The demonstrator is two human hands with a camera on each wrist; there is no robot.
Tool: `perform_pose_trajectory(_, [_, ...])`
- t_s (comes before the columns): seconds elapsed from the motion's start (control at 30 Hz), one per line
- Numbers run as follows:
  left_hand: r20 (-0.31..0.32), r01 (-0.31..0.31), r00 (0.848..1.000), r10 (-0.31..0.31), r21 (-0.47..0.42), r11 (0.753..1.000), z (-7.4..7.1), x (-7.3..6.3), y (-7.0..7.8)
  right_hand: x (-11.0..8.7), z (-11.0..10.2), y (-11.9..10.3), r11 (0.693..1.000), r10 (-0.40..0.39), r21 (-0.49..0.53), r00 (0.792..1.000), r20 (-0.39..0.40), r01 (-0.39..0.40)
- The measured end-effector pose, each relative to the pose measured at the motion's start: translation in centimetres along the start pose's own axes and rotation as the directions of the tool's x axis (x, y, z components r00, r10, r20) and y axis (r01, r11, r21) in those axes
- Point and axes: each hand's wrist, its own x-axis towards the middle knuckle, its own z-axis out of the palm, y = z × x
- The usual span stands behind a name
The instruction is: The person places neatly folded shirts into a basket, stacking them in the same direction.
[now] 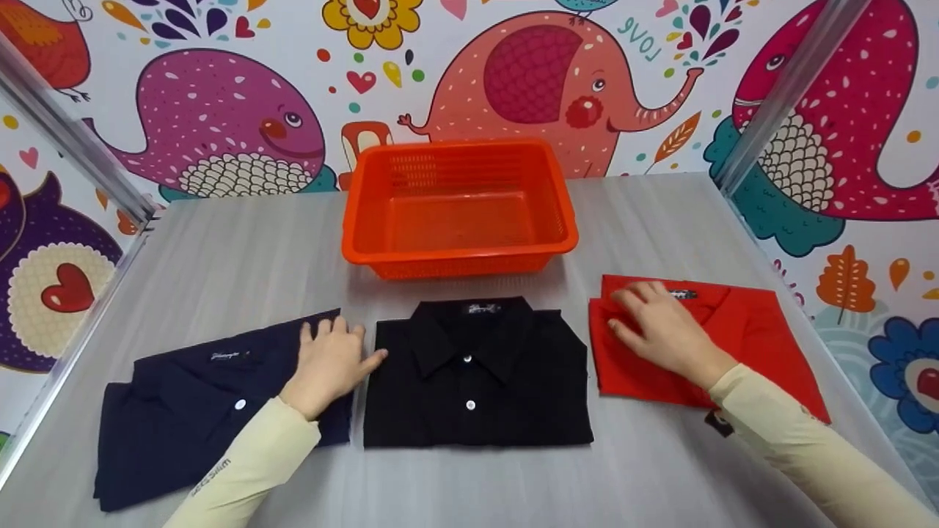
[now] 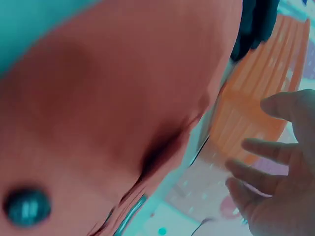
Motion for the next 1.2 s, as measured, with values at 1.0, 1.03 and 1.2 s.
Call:
perform_pose_trajectory(1.0, [0.248, 0.149, 0.968, -0.034, -0.461, 0.875, 0.8, 0.7, 1.3, -0.7, 3.4, -5.6, 0.969, 0.131, 0.186, 0.978, 0.161, -0.16])
perform_pose_trajectory(1.03, [0.255, 0.17, 0.966, -0.05, -0.475, 0.863, 0.8, 0.7, 1.3, -0.7, 3.3, -5.7, 0.96, 0.146, 0.212, 0.973, 0.177, -0.182])
perform_pose_trajectory(1.2, [0.294, 0.268, 0.949, -0.113, -0.564, 0.781, 0.9, 0.8, 1.2, -0.7, 2.8, -6.3, 0.884, 0.226, 0.356, 0.943, 0.243, -0.303])
